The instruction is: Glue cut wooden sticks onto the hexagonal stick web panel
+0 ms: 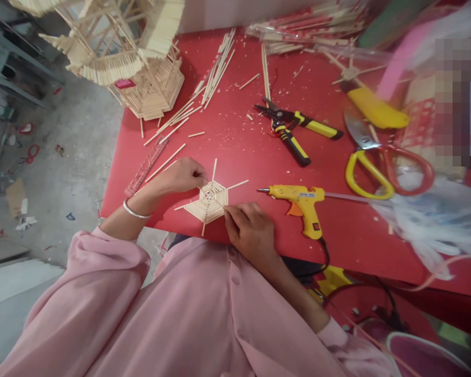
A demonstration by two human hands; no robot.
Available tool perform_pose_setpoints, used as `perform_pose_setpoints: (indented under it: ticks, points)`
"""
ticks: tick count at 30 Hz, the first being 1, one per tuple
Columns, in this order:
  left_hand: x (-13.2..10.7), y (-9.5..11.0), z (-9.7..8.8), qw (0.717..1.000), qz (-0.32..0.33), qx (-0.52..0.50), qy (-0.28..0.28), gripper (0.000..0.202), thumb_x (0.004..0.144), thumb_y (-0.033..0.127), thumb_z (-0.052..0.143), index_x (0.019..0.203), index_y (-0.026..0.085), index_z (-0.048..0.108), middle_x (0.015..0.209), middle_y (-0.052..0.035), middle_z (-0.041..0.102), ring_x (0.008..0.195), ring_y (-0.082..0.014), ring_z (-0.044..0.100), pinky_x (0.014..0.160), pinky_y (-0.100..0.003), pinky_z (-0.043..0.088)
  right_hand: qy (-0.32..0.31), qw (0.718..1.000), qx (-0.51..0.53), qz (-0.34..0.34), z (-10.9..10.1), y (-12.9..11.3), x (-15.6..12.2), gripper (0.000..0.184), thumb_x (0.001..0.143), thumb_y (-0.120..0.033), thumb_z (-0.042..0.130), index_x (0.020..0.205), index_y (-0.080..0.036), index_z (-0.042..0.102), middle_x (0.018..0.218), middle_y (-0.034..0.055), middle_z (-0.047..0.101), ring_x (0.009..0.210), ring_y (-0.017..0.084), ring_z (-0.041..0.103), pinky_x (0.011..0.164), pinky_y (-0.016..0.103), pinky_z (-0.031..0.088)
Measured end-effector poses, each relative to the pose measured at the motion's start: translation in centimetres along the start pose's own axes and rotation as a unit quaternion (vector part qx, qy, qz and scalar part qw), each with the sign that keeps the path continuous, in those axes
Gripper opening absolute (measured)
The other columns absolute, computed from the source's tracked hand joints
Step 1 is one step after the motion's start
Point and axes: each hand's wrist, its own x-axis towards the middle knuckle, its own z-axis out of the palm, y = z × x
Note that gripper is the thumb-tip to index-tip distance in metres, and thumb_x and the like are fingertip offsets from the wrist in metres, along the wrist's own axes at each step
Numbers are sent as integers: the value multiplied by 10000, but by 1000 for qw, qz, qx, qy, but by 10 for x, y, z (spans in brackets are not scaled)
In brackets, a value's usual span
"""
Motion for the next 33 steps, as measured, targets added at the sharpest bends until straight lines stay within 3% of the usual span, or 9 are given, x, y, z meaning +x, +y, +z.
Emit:
perform_pose_setpoints:
  ticks: [9,33]
  points:
    - [3,-1,-2,1000,8,2,-25,159,704,237,604,695,159,741,653,-13,695,626,-136,594,611,-248,439,0,1000,5,-5,0,0,0,187,990,-221,549,1066,-196,718,876,66,692,839,210,582,768,347,467]
    - [1,-10,-1,998,40,-28,-25,160,728,239,602,724,175,748,694,-13,714,662,-143,614,643,-247,474,-8,1000,6,0,1,2,-1,199,996,-231,533,1066,-201,717,871,68,694,831,215,582,763,350,458]
